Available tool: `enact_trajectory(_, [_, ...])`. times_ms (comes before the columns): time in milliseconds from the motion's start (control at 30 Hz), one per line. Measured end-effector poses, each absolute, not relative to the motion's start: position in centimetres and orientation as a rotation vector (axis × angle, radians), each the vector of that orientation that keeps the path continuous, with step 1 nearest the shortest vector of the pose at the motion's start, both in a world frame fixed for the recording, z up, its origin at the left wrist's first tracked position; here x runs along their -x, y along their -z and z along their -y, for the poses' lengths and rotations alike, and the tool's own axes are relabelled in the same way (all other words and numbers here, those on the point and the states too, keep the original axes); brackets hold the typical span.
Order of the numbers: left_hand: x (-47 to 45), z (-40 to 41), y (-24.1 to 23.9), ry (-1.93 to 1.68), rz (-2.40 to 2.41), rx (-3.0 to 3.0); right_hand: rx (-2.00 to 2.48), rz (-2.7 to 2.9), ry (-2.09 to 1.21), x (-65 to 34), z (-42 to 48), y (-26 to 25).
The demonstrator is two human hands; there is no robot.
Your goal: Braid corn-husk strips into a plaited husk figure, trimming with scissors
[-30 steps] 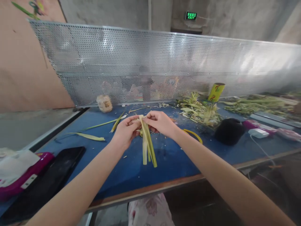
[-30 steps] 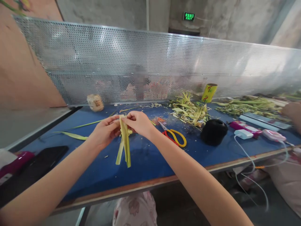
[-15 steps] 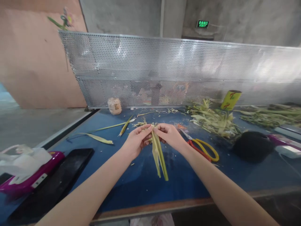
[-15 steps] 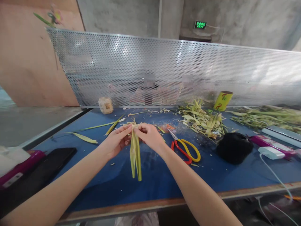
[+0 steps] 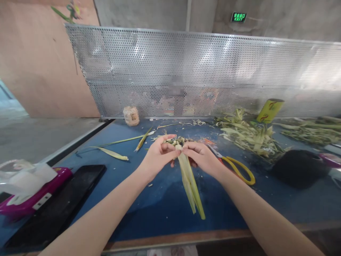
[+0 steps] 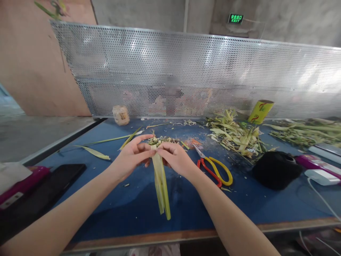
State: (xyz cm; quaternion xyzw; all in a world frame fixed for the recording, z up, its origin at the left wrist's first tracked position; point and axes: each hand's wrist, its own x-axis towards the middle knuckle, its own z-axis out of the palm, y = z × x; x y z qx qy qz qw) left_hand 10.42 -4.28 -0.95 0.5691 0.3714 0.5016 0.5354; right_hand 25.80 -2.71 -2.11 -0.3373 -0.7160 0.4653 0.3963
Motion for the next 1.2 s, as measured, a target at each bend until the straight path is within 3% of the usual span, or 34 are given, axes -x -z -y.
enact_trajectory(433, [-10.1, 4.7, 1.2, -1.129, -1.036, -1.607, 1.014, 2.063, -0.641, -25.9, 2.8, 2.5])
enact_trajectory(933, [-11.8, 4.8, 2.0, -1.466, -1.108, -1.645, 1.093, 1.640, -0.628, -24.1, 3.2, 2.7])
enact_trajectory(1200, [-12.4, 5.1, 1.9, -1.544, -1.214, -1.698, 1.065, 1.321, -0.876, -23.0, 3.8, 3.0])
